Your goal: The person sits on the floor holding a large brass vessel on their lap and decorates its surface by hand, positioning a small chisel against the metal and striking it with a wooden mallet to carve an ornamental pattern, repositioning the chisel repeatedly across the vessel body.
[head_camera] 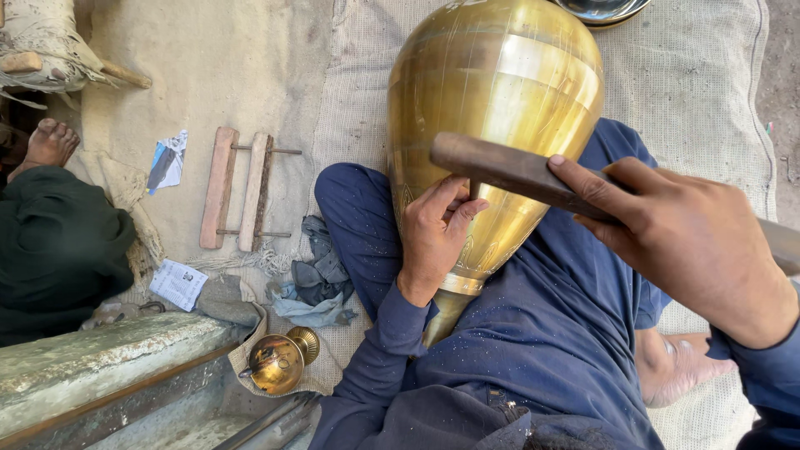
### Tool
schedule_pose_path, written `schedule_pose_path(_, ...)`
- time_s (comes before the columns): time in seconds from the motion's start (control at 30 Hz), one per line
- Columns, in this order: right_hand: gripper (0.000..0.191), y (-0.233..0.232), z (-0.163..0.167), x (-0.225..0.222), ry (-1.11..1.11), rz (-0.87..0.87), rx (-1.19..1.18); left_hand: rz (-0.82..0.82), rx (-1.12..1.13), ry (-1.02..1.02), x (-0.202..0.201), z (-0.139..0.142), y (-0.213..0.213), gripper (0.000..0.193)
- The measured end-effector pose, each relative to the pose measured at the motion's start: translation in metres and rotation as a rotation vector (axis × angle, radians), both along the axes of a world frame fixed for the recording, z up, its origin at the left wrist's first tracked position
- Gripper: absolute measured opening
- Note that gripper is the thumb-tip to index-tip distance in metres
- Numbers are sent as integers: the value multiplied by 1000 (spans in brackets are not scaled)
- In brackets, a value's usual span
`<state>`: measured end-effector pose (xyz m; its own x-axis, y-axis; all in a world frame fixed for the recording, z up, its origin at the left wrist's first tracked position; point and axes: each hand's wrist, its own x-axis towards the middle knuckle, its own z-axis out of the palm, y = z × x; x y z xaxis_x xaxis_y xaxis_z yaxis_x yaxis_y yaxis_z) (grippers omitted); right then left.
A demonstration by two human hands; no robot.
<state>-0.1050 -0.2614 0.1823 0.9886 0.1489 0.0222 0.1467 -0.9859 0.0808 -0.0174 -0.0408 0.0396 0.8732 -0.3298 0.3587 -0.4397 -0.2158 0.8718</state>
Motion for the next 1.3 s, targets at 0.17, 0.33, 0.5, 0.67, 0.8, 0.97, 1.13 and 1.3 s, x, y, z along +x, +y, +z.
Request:
schedule_pose_path(0.17,65,0,-1,-1,-203,24,362,-3,-9,36,-3,0,1,40)
schedule_pose_path(0.33,65,2,-4,-2,-151,9,182,-8,4,-43,-4,1,2,39)
schedule_pose_path(0.5,63,1,-8,-4,-77,5,121,-23,22,-1,-4,1,2,42)
schedule_pose_path(0.67,65,0,-9,-8,-115,29,296,-28,41,-39,-6,0,5,30)
schedule_pose_path(0.8,63,1,-9,-9,-178,4,317,-38,4,-57,-7,1,5,26)
schedule_pose_path(0.97,65,-1,-12,-12,-159,25,309,-25,51,-154,-10,5,7,29)
schedule_pose_path(1.13,63,-4,-18,-16,-165,-8,449,-30,69,-110,-9,7,6,34)
schedule_pose_path(1.3,63,-3,-22,-20,-270,38,616,-46,86,-97,-11,8,8,35)
